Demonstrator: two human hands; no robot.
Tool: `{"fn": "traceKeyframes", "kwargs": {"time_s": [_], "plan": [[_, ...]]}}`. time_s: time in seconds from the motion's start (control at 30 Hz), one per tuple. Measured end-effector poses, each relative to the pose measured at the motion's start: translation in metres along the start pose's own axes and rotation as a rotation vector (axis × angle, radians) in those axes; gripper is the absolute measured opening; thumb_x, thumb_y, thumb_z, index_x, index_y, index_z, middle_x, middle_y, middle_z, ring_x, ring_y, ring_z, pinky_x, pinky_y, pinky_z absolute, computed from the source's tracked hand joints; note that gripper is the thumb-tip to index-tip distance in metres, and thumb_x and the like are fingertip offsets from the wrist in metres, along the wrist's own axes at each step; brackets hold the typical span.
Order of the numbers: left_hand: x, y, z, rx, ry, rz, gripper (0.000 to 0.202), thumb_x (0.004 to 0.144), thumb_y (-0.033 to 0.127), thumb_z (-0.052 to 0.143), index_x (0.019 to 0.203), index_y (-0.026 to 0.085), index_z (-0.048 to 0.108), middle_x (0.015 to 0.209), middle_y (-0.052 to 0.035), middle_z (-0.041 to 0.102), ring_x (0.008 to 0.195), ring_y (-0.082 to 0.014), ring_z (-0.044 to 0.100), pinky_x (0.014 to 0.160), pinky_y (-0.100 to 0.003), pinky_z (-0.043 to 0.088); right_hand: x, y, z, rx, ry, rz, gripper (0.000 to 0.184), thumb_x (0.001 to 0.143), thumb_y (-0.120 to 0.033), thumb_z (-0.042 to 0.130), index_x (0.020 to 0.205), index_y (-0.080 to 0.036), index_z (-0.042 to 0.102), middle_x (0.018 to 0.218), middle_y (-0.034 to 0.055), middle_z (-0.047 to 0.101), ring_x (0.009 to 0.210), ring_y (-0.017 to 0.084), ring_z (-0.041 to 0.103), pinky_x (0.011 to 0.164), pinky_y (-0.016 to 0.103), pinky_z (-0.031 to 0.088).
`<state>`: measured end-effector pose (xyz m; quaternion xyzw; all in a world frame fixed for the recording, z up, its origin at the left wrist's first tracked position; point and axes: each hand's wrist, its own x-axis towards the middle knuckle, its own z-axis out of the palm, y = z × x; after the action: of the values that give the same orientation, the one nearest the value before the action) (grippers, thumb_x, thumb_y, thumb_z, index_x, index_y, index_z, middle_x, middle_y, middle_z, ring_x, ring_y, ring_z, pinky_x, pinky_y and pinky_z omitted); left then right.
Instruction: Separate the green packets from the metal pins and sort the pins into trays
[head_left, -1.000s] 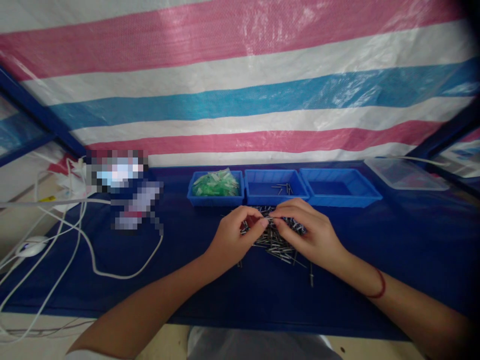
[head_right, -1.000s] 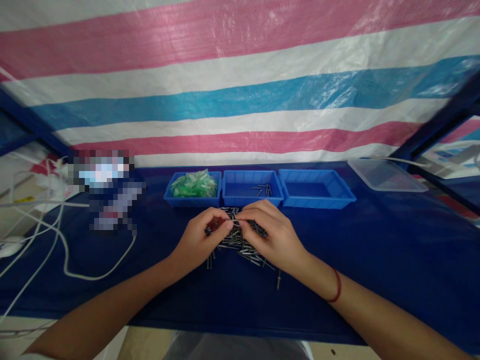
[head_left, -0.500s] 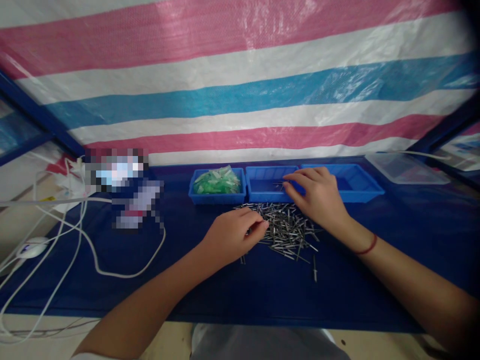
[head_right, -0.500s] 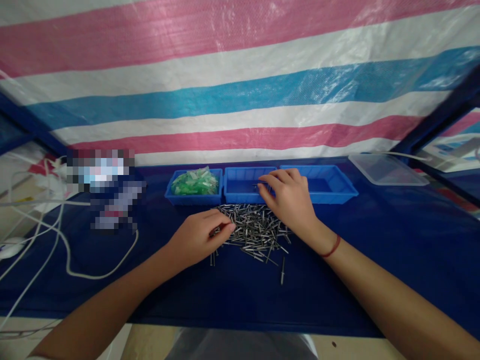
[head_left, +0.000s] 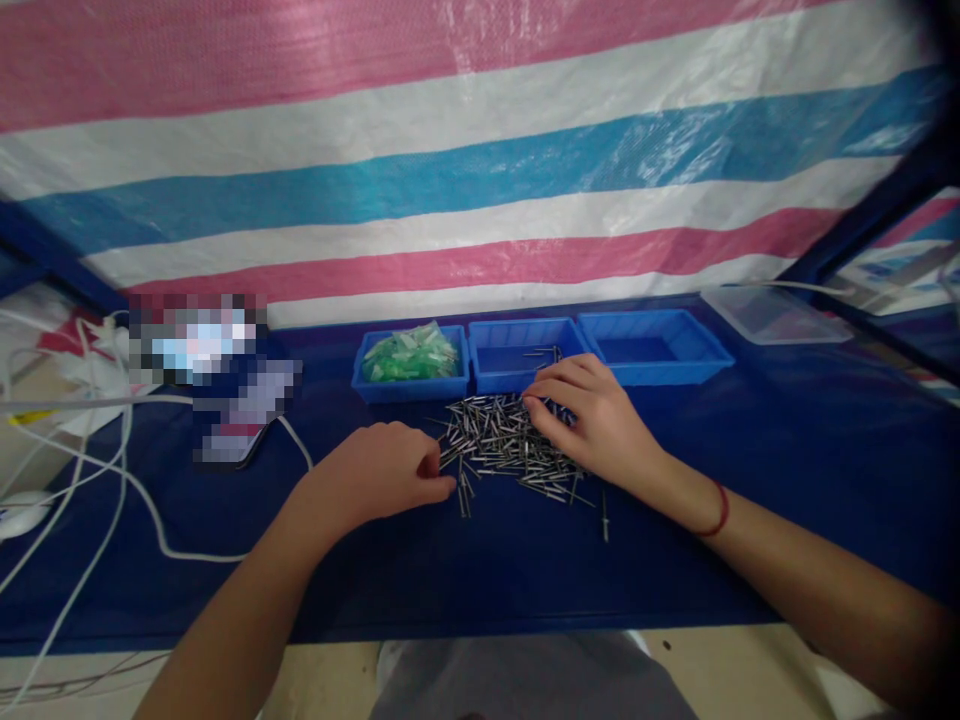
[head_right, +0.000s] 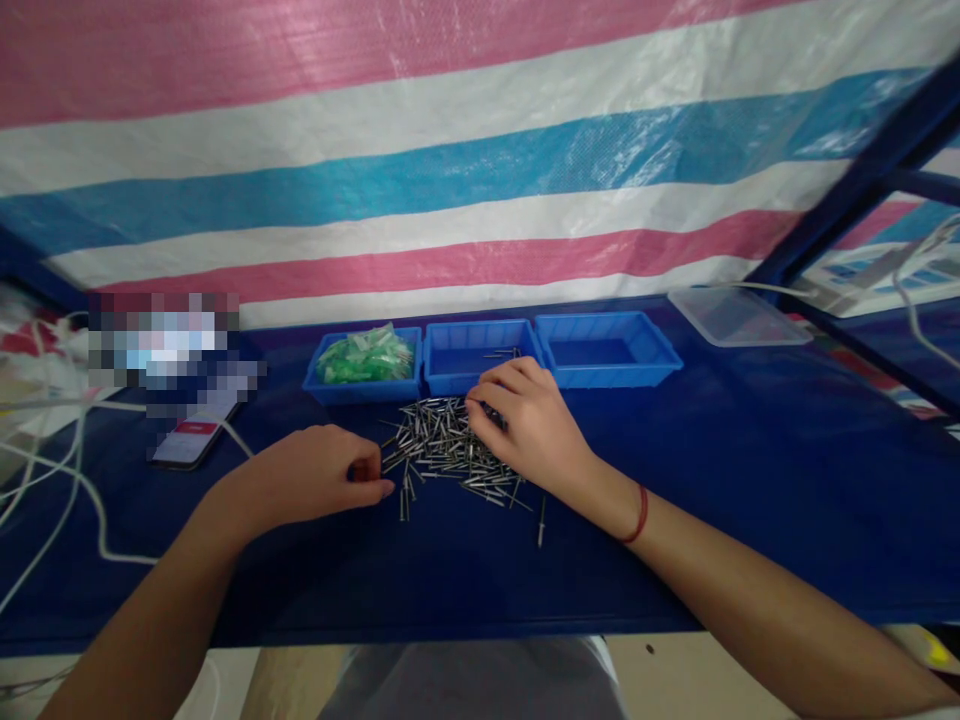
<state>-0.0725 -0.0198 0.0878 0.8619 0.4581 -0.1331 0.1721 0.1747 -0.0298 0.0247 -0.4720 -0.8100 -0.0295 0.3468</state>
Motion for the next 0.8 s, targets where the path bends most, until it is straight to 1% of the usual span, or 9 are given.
{"fn": "traceKeyframes", "kwargs": {"time_s": [0.07,0.17,0.3,0.37,0.43,0.57,0.73,0.8], "plan": [[0.0,0.004,0.002,0.004,-0.021,0.009,0.031,0.08,0.052,0.056,0.077,0.023,0.069,0.075,-0.0024,0.068,0.069,-0.0189,0.063,0.056,-0.025,0.035,-0.001,-0.003,0.001,0.019,-0.01,-0.018,0.014,0.088,-0.024,0.055,0.086,-0.019,0.068,0.091,0.0066,0.068,0.091,0.022,0.055,0.082,0.038,0.043],[0.001,0.012,0.005,0.039,-0.02,0.015,0.033,0.079,0.054,0.059,0.077,0.022,0.069,0.075,-0.003,0.068,0.069,-0.0197,0.064,0.057,-0.026,0.038,-0.002,-0.007,0.003,0.041,-0.034,-0.05,0.014,0.088,-0.023,0.055,0.085,-0.018,0.068,0.09,0.0065,0.068,0.09,0.021,0.055,0.082,0.039,0.043],[0.001,0.028,0.011,0.132,-0.022,-0.025,0.048,0.081,0.061,0.054,0.07,0.016,0.068,0.069,-0.0079,0.067,0.067,-0.0236,0.066,0.059,-0.029,0.045,-0.004,-0.008,0.004,0.05,-0.08,-0.074,0.013,0.088,-0.024,0.055,0.084,-0.019,0.067,0.091,0.0066,0.067,0.089,0.021,0.055,0.082,0.04,0.043],[0.002,0.034,0.014,0.173,-0.001,-0.024,0.043,0.083,0.055,0.057,0.072,0.015,0.068,0.07,-0.0097,0.068,0.069,-0.026,0.067,0.06,-0.031,0.047,-0.004,-0.007,0.005,0.049,-0.096,-0.075,0.014,0.088,-0.024,0.054,0.085,-0.02,0.067,0.091,0.0068,0.067,0.09,0.022,0.055,0.081,0.04,0.043],[0.002,0.038,0.018,0.189,0.011,-0.006,0.033,0.085,0.045,0.059,0.077,0.015,0.069,0.075,-0.0107,0.07,0.072,-0.0282,0.069,0.061,-0.033,0.049,-0.004,-0.006,0.005,0.053,-0.104,-0.075,0.013,0.088,-0.024,0.054,0.086,-0.02,0.067,0.092,0.0067,0.067,0.09,0.022,0.055,0.082,0.04,0.043],[0.003,0.038,0.025,0.168,0.038,0.047,0.022,0.088,0.034,0.058,0.084,0.015,0.068,0.084,-0.0114,0.071,0.074,-0.0295,0.07,0.06,-0.035,0.051,-0.004,-0.004,0.005,0.078,-0.125,-0.093,0.013,0.088,-0.023,0.054,0.086,-0.021,0.067,0.092,0.0068,0.067,0.09,0.021,0.056,0.081,0.039,0.044],[0.005,0.035,0.029,0.183,0.113,0.104,0.018,0.092,0.022,0.048,0.09,0.014,0.065,0.089,-0.0101,0.07,0.074,-0.0275,0.069,0.062,-0.037,0.055,-0.004,-0.007,0.006,0.104,-0.173,-0.128,0.013,0.088,-0.022,0.054,0.086,-0.019,0.066,0.091,0.0072,0.066,0.09,0.021,0.056,0.081,0.038,0.045],[0.007,0.036,0.029,0.201,0.109,0.101,0.019,0.092,0.019,0.046,0.094,0.012,0.064,0.092,-0.0113,0.069,0.076,-0.0278,0.069,0.062,-0.038,0.056,-0.004,-0.007,0.006,0.108,-0.184,-0.134,0.013,0.088,-0.022,0.054,0.086,-0.019,0.066,0.092,0.0073,0.066,0.09,0.021,0.055,0.081,0.038,0.045]]}}
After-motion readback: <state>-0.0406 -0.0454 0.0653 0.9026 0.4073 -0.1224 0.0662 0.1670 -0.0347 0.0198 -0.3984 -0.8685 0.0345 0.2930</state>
